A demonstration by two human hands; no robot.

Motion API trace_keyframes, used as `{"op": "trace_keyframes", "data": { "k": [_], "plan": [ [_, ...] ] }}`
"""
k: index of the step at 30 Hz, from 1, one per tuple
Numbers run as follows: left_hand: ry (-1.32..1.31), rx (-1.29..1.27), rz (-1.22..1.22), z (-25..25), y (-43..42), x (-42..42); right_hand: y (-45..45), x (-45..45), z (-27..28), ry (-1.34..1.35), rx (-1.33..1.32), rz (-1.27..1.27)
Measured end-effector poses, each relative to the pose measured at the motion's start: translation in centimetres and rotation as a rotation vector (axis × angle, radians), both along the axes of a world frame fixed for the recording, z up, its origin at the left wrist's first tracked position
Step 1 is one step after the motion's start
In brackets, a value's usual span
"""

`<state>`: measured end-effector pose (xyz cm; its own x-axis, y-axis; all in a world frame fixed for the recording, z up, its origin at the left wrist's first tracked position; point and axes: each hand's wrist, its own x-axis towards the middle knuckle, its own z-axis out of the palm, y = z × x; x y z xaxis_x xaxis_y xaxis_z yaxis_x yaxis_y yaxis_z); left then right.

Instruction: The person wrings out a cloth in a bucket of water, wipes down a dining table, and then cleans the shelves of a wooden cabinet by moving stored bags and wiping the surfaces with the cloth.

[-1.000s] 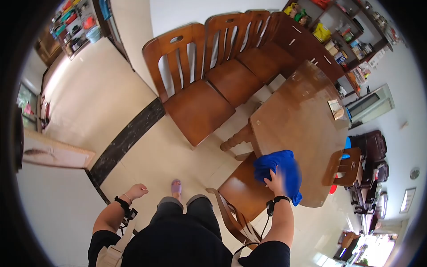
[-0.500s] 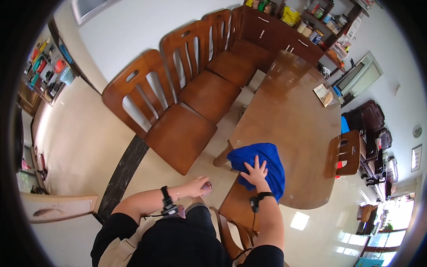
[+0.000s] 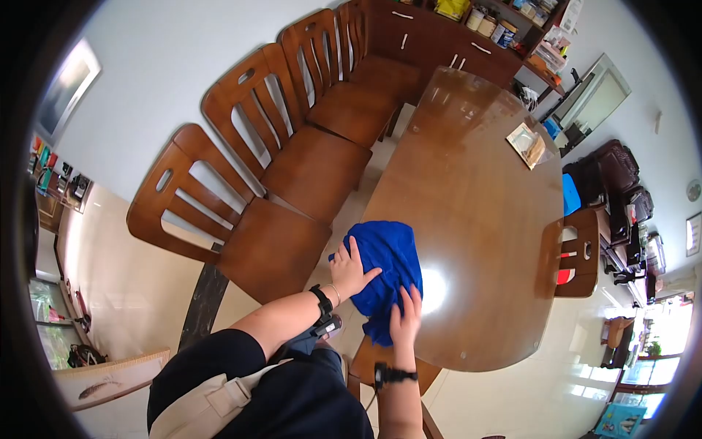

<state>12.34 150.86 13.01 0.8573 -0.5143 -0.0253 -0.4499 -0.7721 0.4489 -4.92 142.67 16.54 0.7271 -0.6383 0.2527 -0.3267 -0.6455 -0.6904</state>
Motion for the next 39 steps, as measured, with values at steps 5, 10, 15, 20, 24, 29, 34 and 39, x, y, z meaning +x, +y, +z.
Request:
{"op": "trace_keyframes", "data": {
  "k": [5, 10, 15, 20, 24, 29, 34, 39],
  "plan": [
    [-0.016, -0.032, -0.145, 0.3, -4.7, 6.9, -2.5, -8.5, -3.2, 0.279, -0.279, -0.308],
    [0.071, -0.083, -0.193, 0.0, -11.9, 14.1, -2.3, -7.7, -4.8, 0.589, -0.176, -0.469],
    [0.091, -0.097, -0.219, -0.2, -19.7, 21.5, -1.7, -7.0, -4.6, 0.792, -0.109, -0.513],
    [0.050, 0.071, -0.264, 0.5, -28.7, 28.5, -1.7, -6.1, -3.8, 0.842, -0.066, -0.572],
    [-0.083, 0.183, -0.298, 1.4, -32.6, 28.0, -1.4, -6.0, -3.8, 0.850, -0.098, -0.563],
    [-0.310, -0.095, -0.884, 0.0, -29.7, 17.7, -1.5, -5.7, -3.6, 0.830, -0.126, -0.565],
    [-0.153, -0.163, -1.533, 0.5, -18.8, 6.5, -1.7, -5.7, -3.4, 0.678, -0.126, -0.638],
    [0.009, -0.197, -1.854, -0.3, -8.3, 4.9, -1.2, -5.9, -4.9, -0.128, 0.069, -0.902]
  ]
}}
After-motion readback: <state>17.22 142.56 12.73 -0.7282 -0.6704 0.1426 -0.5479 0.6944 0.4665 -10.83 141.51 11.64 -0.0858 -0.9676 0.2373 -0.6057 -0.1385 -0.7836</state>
